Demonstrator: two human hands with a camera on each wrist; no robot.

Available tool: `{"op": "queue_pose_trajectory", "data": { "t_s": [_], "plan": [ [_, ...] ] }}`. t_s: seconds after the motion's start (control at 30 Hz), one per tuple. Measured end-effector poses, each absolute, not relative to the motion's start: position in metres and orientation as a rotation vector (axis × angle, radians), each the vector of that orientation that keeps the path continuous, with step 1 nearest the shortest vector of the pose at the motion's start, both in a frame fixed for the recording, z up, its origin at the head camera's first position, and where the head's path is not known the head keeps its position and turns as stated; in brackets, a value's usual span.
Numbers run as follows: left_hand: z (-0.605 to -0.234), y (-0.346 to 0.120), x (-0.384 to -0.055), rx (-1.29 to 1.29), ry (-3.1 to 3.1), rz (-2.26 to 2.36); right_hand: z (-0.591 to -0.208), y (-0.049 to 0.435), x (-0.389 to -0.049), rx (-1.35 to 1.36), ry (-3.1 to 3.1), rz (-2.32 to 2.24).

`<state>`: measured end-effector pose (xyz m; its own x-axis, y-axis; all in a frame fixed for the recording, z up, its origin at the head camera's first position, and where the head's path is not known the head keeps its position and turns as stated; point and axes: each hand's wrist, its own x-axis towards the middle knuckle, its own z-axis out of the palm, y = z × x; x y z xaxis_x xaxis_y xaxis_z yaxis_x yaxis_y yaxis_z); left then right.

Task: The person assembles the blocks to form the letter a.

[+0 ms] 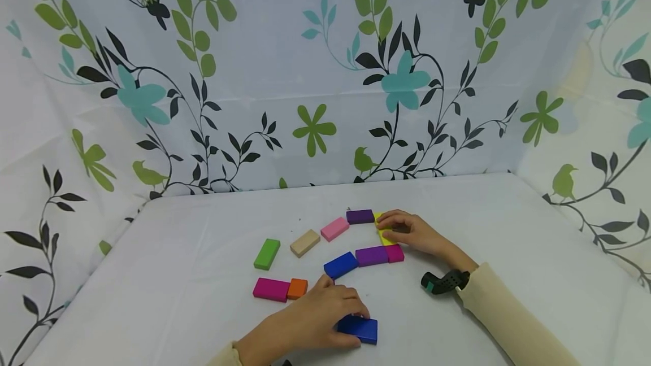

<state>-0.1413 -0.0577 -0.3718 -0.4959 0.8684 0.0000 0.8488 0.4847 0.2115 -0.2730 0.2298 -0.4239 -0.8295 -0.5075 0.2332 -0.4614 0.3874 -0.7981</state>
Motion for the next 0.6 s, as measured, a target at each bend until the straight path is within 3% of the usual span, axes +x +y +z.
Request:
{"op": "queue_pose_trajectory", "data": {
  "t_s": [0.6],
  "plan": [
    [-0.3717,-0.0585,-0.1408,1.503,2.639,0.265,-0.4221,0.2296,-0.2714,-0.889,2.584,-1.444]
  ]
}}
